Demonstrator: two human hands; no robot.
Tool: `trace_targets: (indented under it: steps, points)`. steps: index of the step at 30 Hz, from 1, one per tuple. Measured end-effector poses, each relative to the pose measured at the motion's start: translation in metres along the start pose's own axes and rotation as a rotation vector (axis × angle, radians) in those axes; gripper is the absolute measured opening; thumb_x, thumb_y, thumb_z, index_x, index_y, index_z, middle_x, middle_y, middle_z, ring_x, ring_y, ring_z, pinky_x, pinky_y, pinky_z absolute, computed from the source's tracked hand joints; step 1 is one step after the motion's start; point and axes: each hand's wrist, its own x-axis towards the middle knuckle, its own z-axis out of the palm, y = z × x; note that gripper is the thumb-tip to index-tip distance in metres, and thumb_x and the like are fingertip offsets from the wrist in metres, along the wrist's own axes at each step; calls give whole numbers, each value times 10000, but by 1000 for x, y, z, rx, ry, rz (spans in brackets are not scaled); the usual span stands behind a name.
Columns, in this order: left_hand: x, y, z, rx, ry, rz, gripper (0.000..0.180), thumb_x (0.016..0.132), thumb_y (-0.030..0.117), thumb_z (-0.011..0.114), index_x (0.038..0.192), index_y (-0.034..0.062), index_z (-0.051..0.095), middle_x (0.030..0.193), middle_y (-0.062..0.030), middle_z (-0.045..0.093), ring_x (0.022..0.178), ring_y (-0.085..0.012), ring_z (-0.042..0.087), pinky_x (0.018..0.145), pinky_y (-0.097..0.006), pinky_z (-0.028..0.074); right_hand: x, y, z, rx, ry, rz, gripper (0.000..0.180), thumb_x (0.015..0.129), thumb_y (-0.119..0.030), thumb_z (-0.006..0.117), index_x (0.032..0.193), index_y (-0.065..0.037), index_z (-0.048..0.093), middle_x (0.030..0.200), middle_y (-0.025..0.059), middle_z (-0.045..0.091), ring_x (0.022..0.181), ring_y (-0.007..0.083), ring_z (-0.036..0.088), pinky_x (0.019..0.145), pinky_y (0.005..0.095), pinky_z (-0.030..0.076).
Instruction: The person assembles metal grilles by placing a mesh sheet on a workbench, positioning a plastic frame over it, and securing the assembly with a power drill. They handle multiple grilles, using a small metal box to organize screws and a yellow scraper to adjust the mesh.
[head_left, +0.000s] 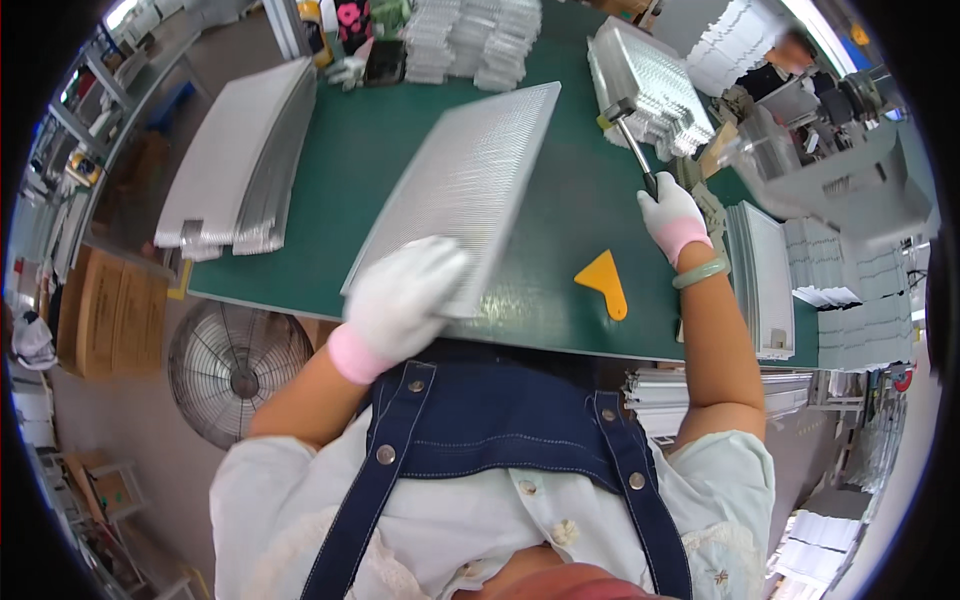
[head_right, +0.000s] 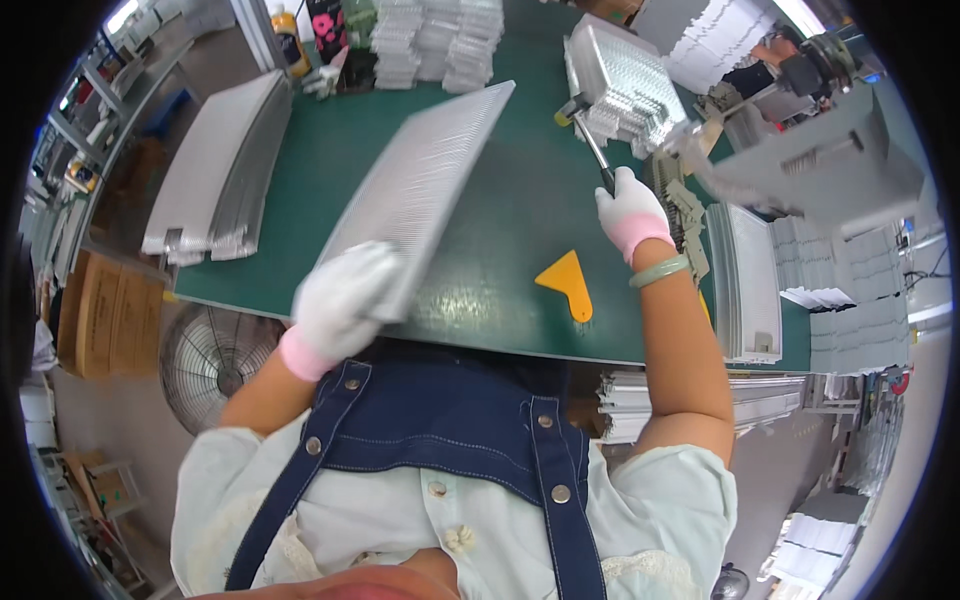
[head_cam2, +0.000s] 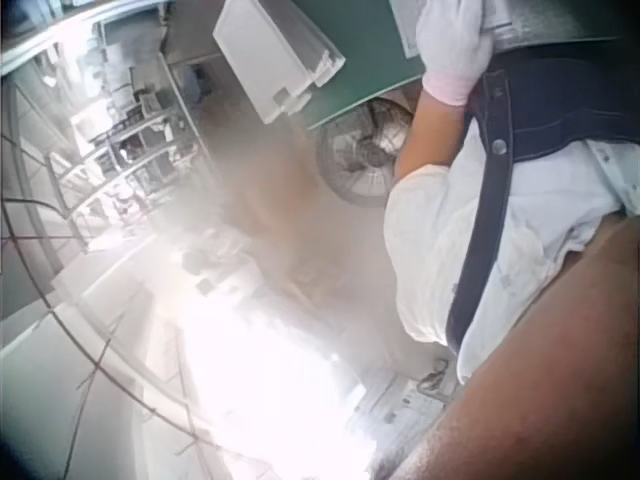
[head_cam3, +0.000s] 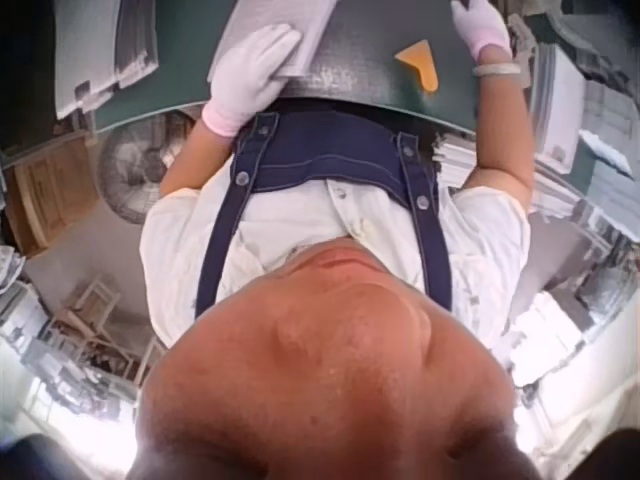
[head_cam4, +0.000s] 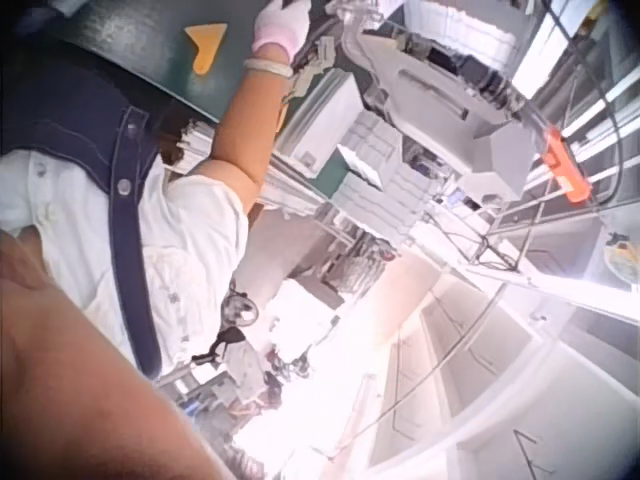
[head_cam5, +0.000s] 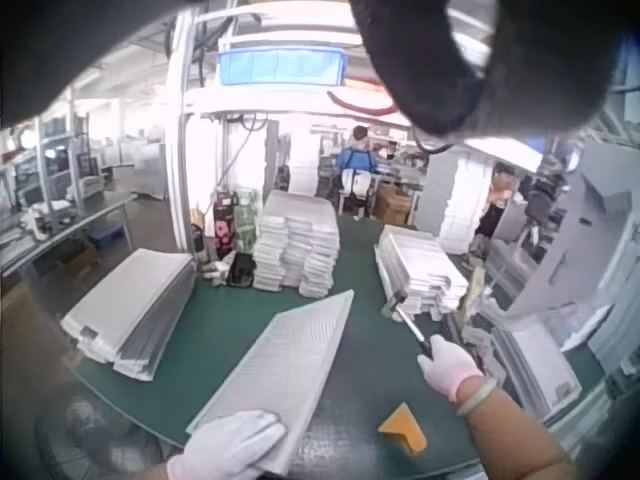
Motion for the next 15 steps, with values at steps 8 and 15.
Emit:
trace_targets:
  steps: [8,15]
  points:
    - [-48,4,97,-15,-524,62,705,676,358,824,1293,138,563,1330,-162,517,1279,-397,454,1081,-536,368,-4,-10,68,1,-124,-17,331,970,-310,537,1154,-35,546,982,231,693,962,422,664,845,508,518]
    - [-52,0,105,19,-494,85,682,698,356,812,1295,136,565,1324,-159,524,1268,-394,465,1077,-533,375,26,-50,81,-95,-119,-2,322,994,-303,499,1213,-68,515,1003,212,699,967,425,673,849,517,525]
